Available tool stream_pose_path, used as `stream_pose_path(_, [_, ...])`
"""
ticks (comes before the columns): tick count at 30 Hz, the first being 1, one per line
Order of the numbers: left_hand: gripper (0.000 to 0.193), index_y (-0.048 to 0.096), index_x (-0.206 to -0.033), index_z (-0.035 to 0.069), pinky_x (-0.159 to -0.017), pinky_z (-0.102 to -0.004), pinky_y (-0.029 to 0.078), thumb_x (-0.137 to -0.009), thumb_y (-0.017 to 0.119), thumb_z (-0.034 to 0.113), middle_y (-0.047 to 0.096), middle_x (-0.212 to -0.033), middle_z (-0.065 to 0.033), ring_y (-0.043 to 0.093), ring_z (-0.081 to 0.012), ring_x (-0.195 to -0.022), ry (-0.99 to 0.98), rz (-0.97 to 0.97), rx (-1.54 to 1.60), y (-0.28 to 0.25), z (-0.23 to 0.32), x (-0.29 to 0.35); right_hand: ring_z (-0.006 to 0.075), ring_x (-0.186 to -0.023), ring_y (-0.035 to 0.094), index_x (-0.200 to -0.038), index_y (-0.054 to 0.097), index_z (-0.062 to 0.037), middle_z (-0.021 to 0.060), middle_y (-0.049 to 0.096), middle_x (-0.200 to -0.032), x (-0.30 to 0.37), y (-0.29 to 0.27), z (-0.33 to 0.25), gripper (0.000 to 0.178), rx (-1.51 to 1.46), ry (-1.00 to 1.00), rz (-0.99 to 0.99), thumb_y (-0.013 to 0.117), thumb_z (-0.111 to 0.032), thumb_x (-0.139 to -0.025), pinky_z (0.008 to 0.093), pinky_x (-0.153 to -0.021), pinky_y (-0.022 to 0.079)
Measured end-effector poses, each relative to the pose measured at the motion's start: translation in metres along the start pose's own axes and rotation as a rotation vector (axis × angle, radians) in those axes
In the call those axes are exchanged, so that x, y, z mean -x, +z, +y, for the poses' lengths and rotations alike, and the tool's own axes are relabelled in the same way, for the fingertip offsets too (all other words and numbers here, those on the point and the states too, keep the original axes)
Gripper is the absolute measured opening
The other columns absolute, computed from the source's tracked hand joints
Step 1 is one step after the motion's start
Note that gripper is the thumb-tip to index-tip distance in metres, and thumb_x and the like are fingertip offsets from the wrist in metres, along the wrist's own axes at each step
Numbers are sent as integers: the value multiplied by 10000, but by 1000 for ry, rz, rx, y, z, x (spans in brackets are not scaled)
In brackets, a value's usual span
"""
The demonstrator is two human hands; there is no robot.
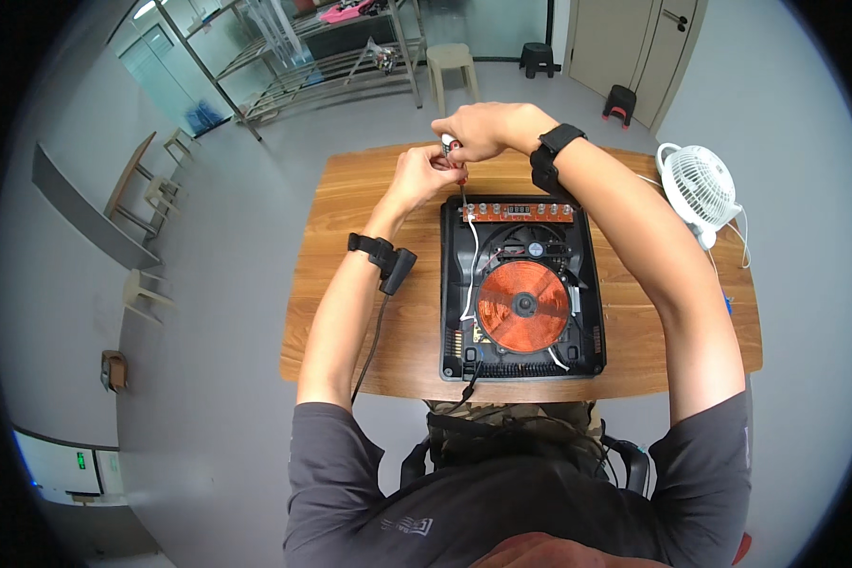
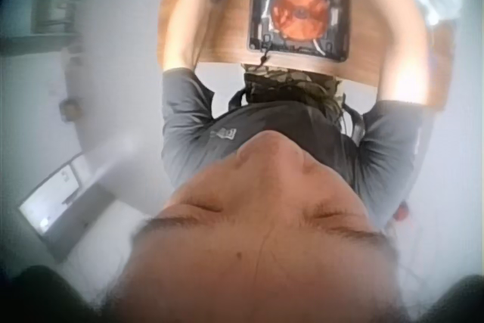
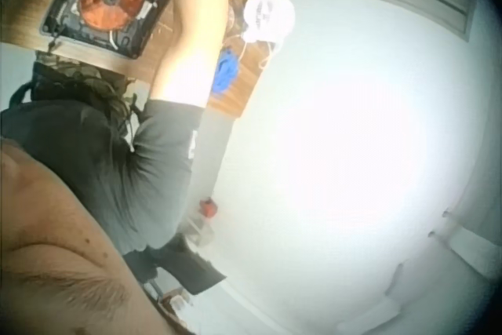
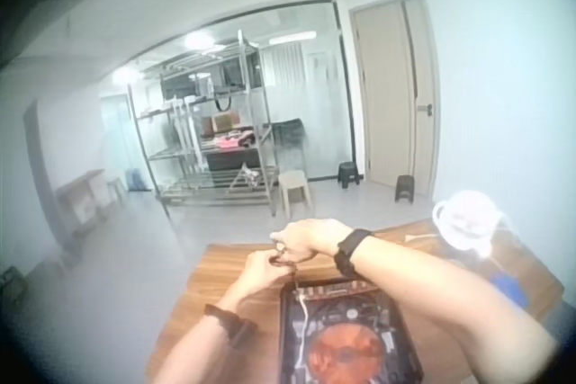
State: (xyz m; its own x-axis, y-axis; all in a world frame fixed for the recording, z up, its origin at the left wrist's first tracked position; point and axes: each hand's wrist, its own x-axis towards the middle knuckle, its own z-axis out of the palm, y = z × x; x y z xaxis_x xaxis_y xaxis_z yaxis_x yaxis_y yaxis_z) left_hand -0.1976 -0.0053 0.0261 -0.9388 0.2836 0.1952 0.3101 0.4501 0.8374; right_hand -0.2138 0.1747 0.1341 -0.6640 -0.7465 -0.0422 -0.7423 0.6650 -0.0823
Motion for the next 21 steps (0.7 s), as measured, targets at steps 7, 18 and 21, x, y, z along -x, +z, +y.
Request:
stream_pose_path(7, [143,714,-1013,-20,-818,-285,575,-885,730,41,752,-886,-53,714,-119,-839,59,-115,120,8,-15,-13,432,-940,708,-1088,701,21,273,731,-1000,-12,11,5,526,-47,104,-21,612,-480,-953,489,-822,562])
stream_pose_path(18, [253,741,-1059,-1,-837,-264,563,-832,775,105,781,-874,-55,733,-104,-849,43,26,-31,18,-3,-10,446,-849,691,-1061,690,8,242,724,-874,-4,14,14,520,25,90,6,627,-496,-947,492,-776,558])
stream_pose_path(21, [232,732,-971,-2,-838,-275,561,-797,786,141,777,-869,-66,730,-116,-850,24,54,21,19,-9,-9,423,-905,691,-1151,625,-47,206,730,-915,-7,12,13,384,1,38,-42,691,-327,-898,494,-808,544])
